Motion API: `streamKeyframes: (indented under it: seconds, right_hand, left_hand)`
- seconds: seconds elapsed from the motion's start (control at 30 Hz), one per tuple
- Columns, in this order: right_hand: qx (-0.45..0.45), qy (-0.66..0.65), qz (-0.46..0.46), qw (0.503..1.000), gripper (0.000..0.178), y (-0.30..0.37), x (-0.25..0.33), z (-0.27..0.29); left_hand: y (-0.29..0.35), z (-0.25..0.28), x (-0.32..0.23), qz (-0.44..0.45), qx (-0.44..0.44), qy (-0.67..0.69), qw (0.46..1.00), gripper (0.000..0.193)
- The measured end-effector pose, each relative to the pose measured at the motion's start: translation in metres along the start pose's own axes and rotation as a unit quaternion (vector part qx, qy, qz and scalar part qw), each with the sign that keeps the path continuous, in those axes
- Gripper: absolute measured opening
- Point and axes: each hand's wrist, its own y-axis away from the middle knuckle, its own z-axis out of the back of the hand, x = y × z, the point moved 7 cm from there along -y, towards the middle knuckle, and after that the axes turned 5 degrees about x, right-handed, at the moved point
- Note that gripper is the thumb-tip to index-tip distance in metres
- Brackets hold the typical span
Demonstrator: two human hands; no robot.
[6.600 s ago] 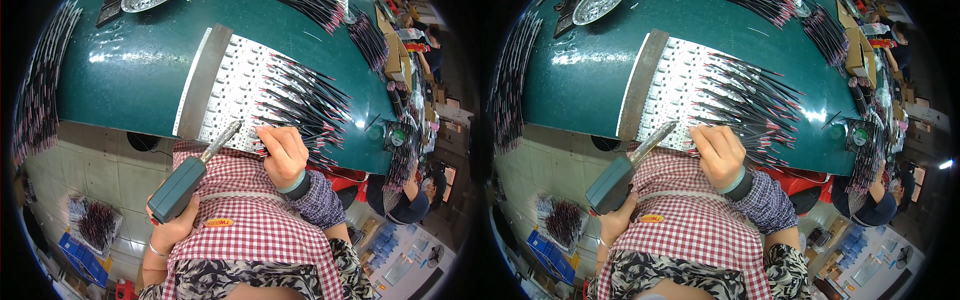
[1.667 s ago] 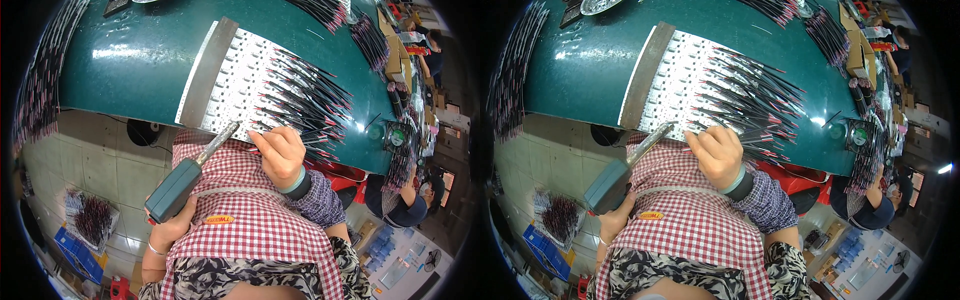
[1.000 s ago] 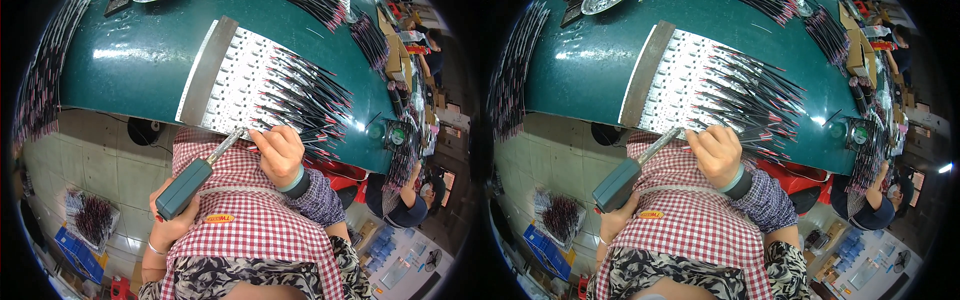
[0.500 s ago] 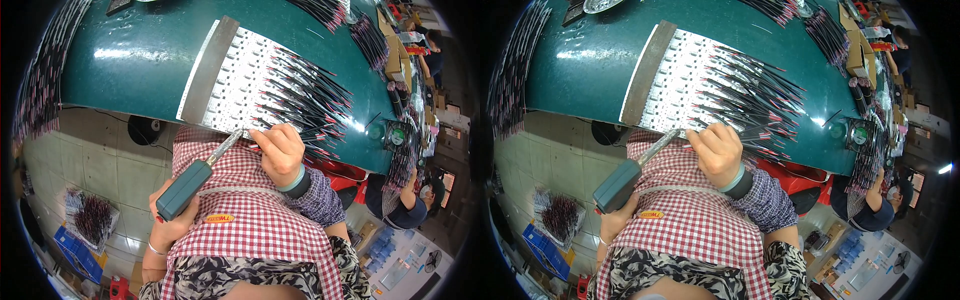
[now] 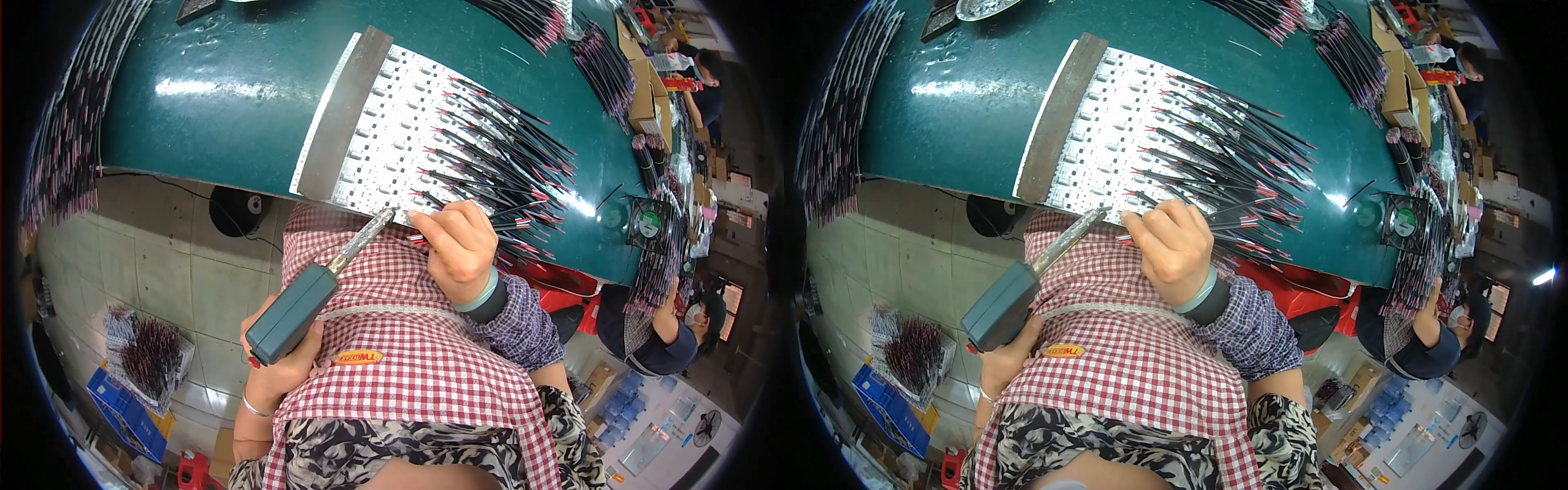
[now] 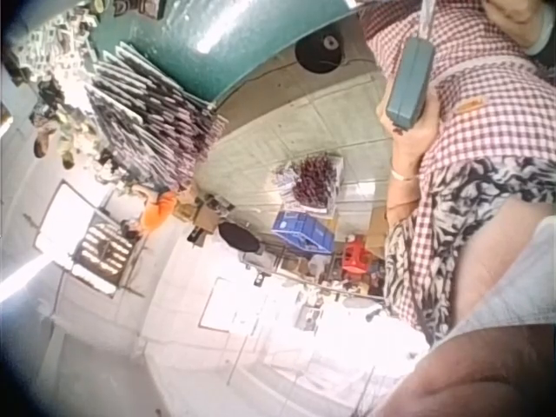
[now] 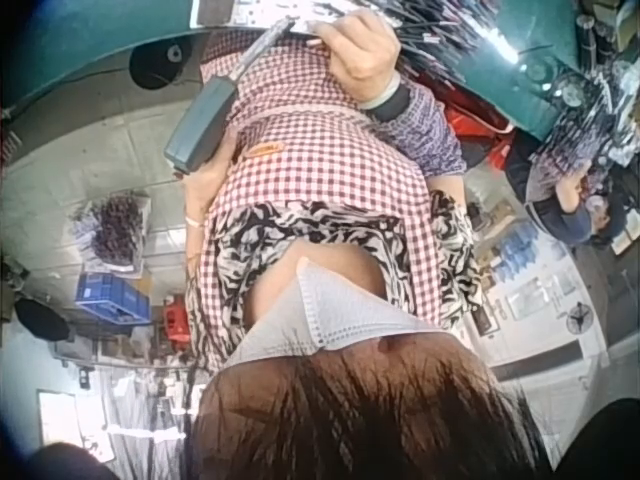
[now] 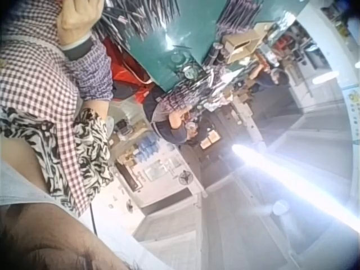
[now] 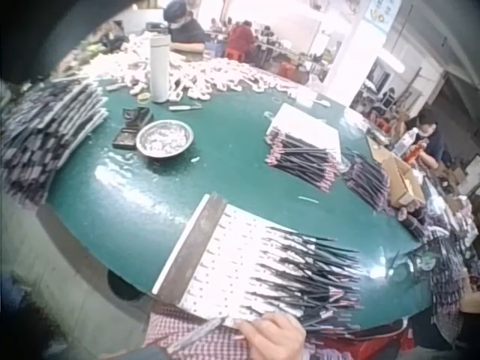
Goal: The person solders wires onto LED strips using a soldering iron and a reel of solder.
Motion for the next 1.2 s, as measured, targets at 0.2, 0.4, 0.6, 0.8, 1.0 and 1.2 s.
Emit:
streamKeyframes:
  seconds: [0.2, 0.4, 0.6, 0.8, 1.0, 1.2]
  right_hand:
    - [-0.009, -0.017, 0.001, 1.000, 0.034, 0.001, -0.004, 0.000]
    - [0.000, -0.020, 0.003, 1.000, 0.033, 0.003, -0.001, 0.000]
    - [0.016, -0.023, 0.003, 1.000, 0.034, 0.002, -0.003, -0.003]
    - [0.033, -0.019, 0.004, 0.999, 0.039, -0.005, -0.003, 0.012]
    - [-0.057, -0.046, -0.065, 0.995, 0.048, -0.034, -0.021, 0.093]
    - [-0.008, 0.150, 0.011, 0.989, 0.019, -0.148, -0.113, 0.078]
  left_hand:
    - [-0.003, -0.003, -0.004, -0.006, 0.020, 0.003, 1.000, 0.018]
    - [0.006, -0.004, 0.007, 0.052, 0.044, 0.002, 0.998, 0.019]
    - [0.028, 0.005, 0.021, 0.067, -0.047, 0.140, 0.987, 0.025]
    - [0.010, 0.014, 0.017, 0.059, -0.105, 0.244, 0.962, 0.050]
    - [-0.004, 0.023, 0.023, 0.065, -0.140, 0.241, 0.958, 0.053]
    - [-0.030, 0.023, 0.003, 0.046, -0.163, 0.273, 0.947, 0.046]
